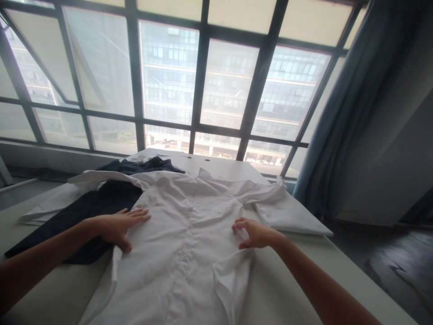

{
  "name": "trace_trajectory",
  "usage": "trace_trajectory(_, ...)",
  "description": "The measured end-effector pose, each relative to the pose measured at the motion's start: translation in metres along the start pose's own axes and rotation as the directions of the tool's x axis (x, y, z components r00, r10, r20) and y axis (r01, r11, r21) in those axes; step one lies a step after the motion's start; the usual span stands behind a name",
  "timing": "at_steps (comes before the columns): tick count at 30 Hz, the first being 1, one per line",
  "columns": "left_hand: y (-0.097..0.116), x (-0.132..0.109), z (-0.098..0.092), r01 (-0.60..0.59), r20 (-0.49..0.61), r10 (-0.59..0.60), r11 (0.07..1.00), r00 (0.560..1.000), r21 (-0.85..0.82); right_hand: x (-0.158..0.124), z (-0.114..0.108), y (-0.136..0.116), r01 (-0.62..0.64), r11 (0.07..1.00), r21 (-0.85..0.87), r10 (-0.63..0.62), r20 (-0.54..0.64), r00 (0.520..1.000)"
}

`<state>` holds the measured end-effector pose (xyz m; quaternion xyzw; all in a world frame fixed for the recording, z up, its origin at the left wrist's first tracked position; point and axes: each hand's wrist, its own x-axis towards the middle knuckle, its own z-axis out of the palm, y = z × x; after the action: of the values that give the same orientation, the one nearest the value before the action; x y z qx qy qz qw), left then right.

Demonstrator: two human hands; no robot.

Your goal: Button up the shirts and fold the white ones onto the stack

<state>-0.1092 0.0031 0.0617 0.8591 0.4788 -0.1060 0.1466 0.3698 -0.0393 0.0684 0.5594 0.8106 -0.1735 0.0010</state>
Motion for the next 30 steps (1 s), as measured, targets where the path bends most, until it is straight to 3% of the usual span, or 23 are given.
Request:
trace_trajectory(5,0.002,-0.027,0.014,-0.074,0.126,0.073,0.997,0.989,0.007,-0.045,0.001,0.030,-0.143,0.987,0.067,0.131,0.148,0.980)
trace_trajectory(9,0.002,-0.047,0.022,-0.089,0.170,0.085,0.996,0.982,0.016,-0.065,0.001,0.039,-0.241,0.970,-0.018,0.237,0.251,0.939)
trace_trajectory(11,0.007,-0.055,0.019,-0.089,0.162,0.084,0.996,0.983,0.020,-0.066,-0.003,0.033,-0.264,0.959,-0.099,0.280,0.223,0.934)
trace_trajectory(14,0.026,-0.055,0.005,-0.057,0.101,0.050,0.996,0.994,0.065,-0.054,-0.010,0.006,-0.266,0.937,-0.227,0.282,0.042,0.958)
trace_trajectory(16,0.045,-0.042,-0.008,0.006,0.030,-0.010,0.993,0.999,0.115,-0.035,-0.014,-0.023,-0.209,0.935,-0.286,0.186,-0.105,0.977)
trace_trajectory(19,0.076,0.000,-0.022,0.051,-0.134,-0.030,0.987,0.990,0.151,0.010,-0.013,-0.069,-0.123,0.961,-0.248,0.059,-0.249,0.967)
trace_trajectory(23,0.103,0.070,-0.025,0.004,-0.419,0.005,1.000,0.908,0.019,0.082,-0.002,-0.107,-0.165,0.980,-0.115,0.116,-0.347,0.931)
trace_trajectory(26,0.108,0.109,-0.022,-0.021,-0.486,-0.044,0.991,0.873,-0.129,0.125,0.009,-0.116,-0.193,0.980,0.045,0.198,-0.222,0.955)
trace_trajectory(30,0.104,0.136,-0.017,-0.043,-0.389,-0.100,0.938,0.916,-0.344,0.154,0.020,-0.114,-0.272,0.932,0.239,0.285,-0.020,0.958)
